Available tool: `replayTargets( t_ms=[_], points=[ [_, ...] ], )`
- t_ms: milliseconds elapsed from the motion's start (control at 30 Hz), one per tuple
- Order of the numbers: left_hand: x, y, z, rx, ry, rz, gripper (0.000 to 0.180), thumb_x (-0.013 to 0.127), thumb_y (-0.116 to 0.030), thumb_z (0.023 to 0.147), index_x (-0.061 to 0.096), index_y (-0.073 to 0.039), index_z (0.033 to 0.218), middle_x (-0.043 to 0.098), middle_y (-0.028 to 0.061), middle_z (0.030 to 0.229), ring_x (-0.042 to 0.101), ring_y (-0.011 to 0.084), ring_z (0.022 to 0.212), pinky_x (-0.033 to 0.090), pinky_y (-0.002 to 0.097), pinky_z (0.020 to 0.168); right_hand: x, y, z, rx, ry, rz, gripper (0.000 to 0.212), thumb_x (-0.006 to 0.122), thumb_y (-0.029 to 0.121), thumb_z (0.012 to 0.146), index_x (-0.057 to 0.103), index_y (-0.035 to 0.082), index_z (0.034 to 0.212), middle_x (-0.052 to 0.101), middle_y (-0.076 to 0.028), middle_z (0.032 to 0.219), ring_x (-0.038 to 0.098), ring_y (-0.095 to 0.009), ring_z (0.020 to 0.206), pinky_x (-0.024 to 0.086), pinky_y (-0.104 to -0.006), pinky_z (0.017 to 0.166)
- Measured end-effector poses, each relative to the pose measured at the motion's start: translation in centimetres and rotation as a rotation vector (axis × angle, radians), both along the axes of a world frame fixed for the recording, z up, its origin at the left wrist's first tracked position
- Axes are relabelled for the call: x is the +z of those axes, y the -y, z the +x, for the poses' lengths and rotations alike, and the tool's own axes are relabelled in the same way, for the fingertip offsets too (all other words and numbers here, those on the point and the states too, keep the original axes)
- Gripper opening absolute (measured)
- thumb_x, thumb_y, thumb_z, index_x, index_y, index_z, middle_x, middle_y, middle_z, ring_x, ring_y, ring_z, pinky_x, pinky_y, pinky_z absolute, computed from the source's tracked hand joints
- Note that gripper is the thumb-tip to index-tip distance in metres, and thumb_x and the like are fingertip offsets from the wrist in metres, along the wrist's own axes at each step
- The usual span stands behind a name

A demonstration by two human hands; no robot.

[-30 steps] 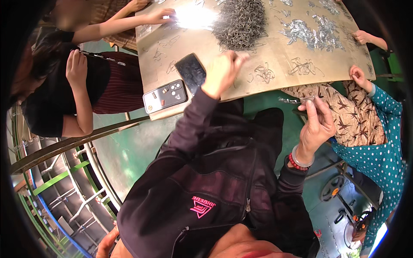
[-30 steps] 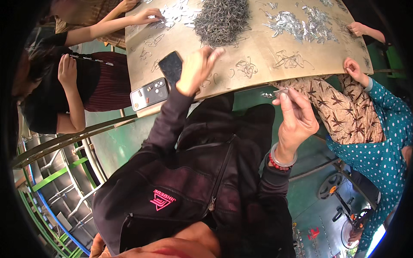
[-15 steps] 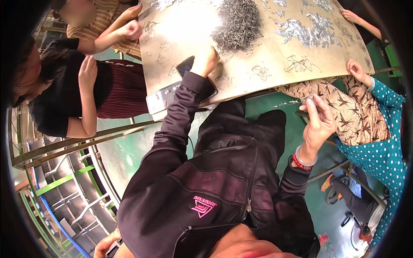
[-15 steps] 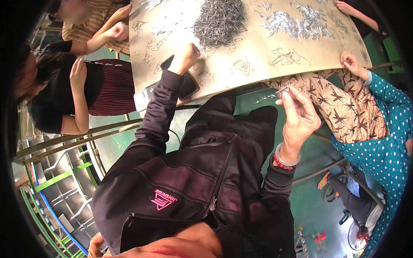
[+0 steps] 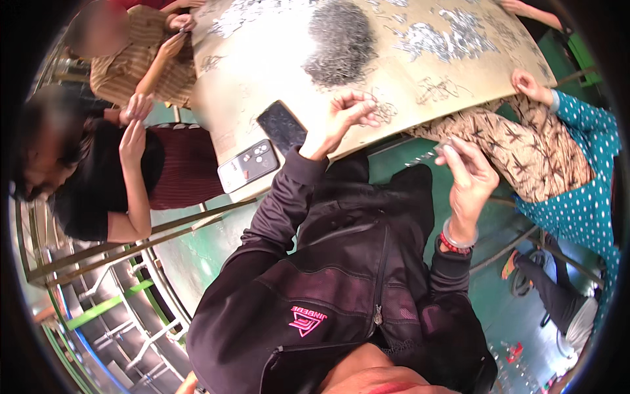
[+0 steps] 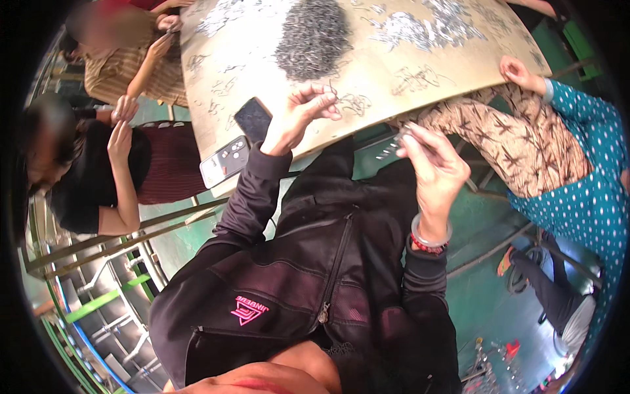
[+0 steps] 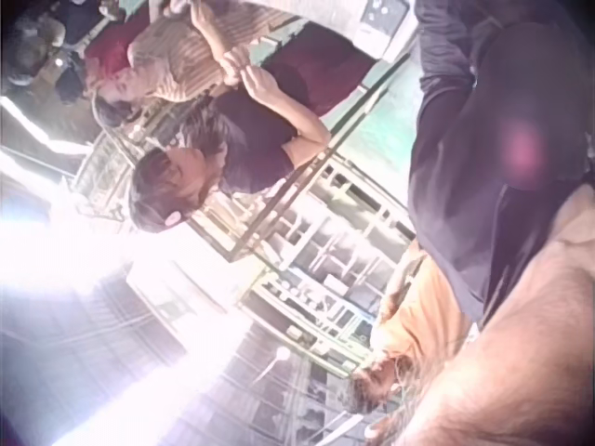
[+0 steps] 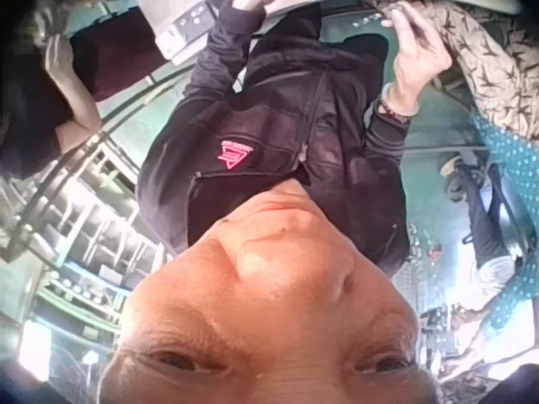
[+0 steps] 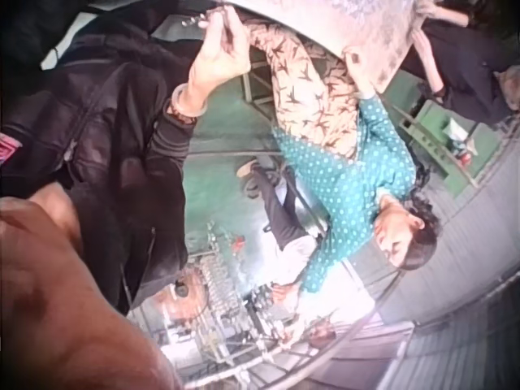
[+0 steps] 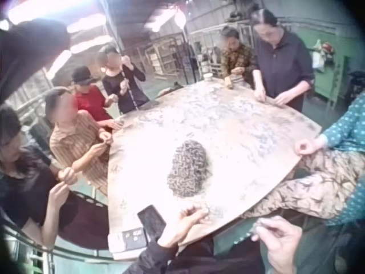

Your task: The person is assembling small metal hooks by hand at a table, picking pieces from a pile and attaching them to a line.

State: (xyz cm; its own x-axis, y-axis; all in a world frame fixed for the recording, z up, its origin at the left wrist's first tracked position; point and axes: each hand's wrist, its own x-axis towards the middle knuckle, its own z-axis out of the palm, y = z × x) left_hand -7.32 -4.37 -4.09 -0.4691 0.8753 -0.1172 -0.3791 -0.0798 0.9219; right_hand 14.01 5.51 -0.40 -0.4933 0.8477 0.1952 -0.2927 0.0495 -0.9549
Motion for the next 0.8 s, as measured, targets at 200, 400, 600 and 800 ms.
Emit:
replayTargets(
  t_ms=[200, 400, 600, 800],
  points=[
    [2.4, -1.0, 4.8, -0.219, 0.105, 0.057, 0.015, 0.059, -0.006, 0.085, 0.057, 0.002, 0.098, 0.061, 0.0069, 0.086, 0.060, 0.0135, 0.075, 0.053, 0.0268, 0.071, -1.7, -0.1, -1.4, 0.057, 0.002, -0.083, 0.019, 0.062, -0.009, 0.077, 0.063, -0.007, 0.096, 0.063, -0.010, 0.083, 0.061, -0.014, 0.068, 0.050, -0.0219, 0.063],
    [1.8, 1.8, -0.7, -0.124, -0.933, -0.218, 0.013, 0.050, -0.008, 0.090, 0.054, -0.001, 0.099, 0.059, 0.0051, 0.088, 0.058, 0.0144, 0.079, 0.049, 0.0270, 0.070, -1.1, -0.3, -0.6, -0.109, 0.001, -0.045, 0.019, 0.062, -0.009, 0.077, 0.063, -0.007, 0.096, 0.064, -0.012, 0.084, 0.061, -0.014, 0.067, 0.052, -0.0256, 0.063],
    [1.2, 6.8, -6.3, -0.206, -1.341, -0.737, 0.012, 0.060, -0.013, 0.079, 0.066, -0.005, 0.086, 0.065, 0.0116, 0.075, 0.064, 0.0243, 0.072, 0.049, 0.0303, 0.066, -1.1, -1.4, -0.2, -0.100, 0.028, 0.047, 0.021, 0.059, -0.011, 0.078, 0.062, -0.007, 0.098, 0.064, -0.013, 0.084, 0.061, -0.016, 0.067, 0.052, -0.0258, 0.063],
    [-4.2, 6.5, -8.8, 0.154, -1.294, -0.658, 0.017, 0.067, -0.020, 0.075, 0.067, -0.005, 0.084, 0.065, 0.0139, 0.074, 0.064, 0.0266, 0.069, 0.049, 0.0334, 0.064, -0.4, -1.9, 0.3, -0.087, 0.038, 0.116, 0.021, 0.057, -0.012, 0.079, 0.061, -0.007, 0.099, 0.063, -0.015, 0.086, 0.061, -0.017, 0.070, 0.052, -0.0263, 0.063]
  ],
)
